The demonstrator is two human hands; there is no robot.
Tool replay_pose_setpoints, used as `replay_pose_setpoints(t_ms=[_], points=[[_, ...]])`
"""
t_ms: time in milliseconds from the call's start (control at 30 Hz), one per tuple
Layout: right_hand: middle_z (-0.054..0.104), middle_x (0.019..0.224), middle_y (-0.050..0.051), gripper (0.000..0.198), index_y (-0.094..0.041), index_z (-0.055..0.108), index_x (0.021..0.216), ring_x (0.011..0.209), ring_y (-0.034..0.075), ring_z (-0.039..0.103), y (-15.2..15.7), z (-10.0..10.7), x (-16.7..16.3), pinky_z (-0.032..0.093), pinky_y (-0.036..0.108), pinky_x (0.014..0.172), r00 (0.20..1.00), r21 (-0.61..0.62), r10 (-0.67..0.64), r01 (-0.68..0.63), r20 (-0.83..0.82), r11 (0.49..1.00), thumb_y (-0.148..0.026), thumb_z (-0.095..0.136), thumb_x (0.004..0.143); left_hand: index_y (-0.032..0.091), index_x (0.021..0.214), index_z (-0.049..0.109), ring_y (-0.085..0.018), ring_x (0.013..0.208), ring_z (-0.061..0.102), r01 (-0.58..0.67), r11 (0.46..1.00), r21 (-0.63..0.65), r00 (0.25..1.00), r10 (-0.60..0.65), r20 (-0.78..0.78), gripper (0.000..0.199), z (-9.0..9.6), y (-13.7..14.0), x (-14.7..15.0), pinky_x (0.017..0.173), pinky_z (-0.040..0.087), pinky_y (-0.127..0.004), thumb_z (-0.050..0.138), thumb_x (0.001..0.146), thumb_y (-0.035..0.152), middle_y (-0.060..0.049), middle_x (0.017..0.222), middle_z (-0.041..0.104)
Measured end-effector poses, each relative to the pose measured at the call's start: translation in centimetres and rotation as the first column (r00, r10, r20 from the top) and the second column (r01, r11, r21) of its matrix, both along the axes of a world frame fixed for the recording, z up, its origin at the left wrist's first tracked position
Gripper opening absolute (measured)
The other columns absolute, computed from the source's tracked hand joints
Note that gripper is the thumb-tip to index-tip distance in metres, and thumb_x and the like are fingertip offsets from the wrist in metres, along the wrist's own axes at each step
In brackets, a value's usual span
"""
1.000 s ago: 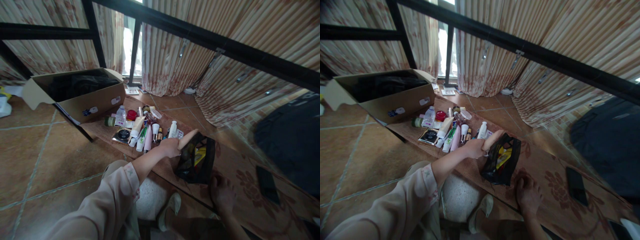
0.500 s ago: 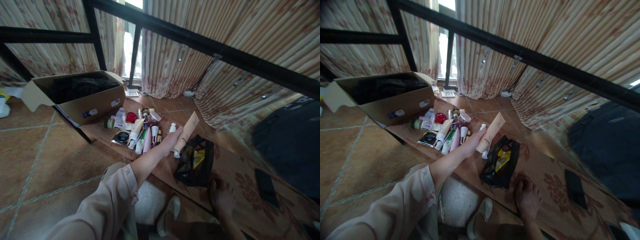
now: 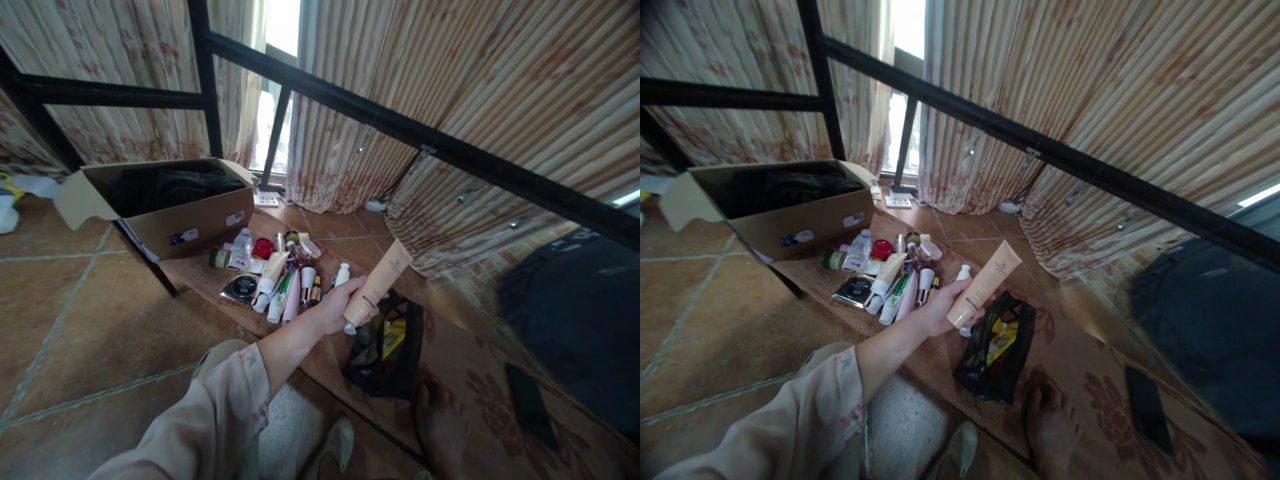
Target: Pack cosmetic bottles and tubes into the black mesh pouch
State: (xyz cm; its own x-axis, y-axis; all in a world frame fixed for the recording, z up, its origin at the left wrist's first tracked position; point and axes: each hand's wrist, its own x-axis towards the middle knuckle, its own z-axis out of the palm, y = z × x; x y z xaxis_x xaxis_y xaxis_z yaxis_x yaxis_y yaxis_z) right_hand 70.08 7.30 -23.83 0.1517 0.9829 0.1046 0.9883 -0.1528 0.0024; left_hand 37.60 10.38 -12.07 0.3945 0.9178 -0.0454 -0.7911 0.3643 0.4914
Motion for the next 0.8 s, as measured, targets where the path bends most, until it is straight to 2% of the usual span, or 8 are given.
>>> replay_pose_setpoints(t_ms=[200, 567, 800], points=[[0.056, 0.120, 0.016, 0.048, -0.020, 0.058, 0.117, 0.111, 0.035, 0.050, 0.1, -0.1, 0.1, 0.040, 0.050, 0.090, 1.000, -0.001, 0.011, -0.011, 0.002, 1.000, -0.046, 0.029, 0.090, 0.004, 0.111, 0.063, -0.012, 0.045, 0.046, 0.109, 0.990, 0.094, 0.994, -0.108, -0.014, 0.063, -0.3, -0.1, -0.2, 0.041, 0.031, -0.020, 0.039, 0.088, 0.058, -0.004, 0.057, 0.054], [0.056, 0.120, 0.016, 0.048, -0.019, 0.057, 0.118, 0.112, 0.034, 0.050, 0.0, -0.4, 0.3, 0.040, 0.050, 0.090, 1.000, 0.019, 0.026, -0.026, 0.002, 0.999, -0.045, 0.029, 0.090, 0.001, 0.109, 0.063, -0.013, 0.043, 0.045, 0.109, 0.980, 0.167, 0.993, -0.098, -0.072, 0.070, 0.7, -0.6, -0.3, 0.041, 0.030, -0.022, 0.031, 0.090, 0.060, -0.003, 0.050, 0.052], [0.056, 0.119, 0.015, 0.047, -0.019, 0.056, 0.119, 0.112, 0.035, 0.049, 0.1, -0.3, 0.1, 0.039, 0.051, 0.091, 1.000, -0.001, -0.004, 0.004, 0.014, 1.000, -0.045, 0.030, 0.090, 0.005, 0.113, 0.062, -0.013, 0.042, 0.045, 0.068, 0.983, 0.171, 0.998, -0.064, -0.029, 0.062, 0.4, -0.4, 0.0, 0.039, 0.031, -0.022, 0.036, 0.090, 0.056, -0.004, 0.054, 0.056]])
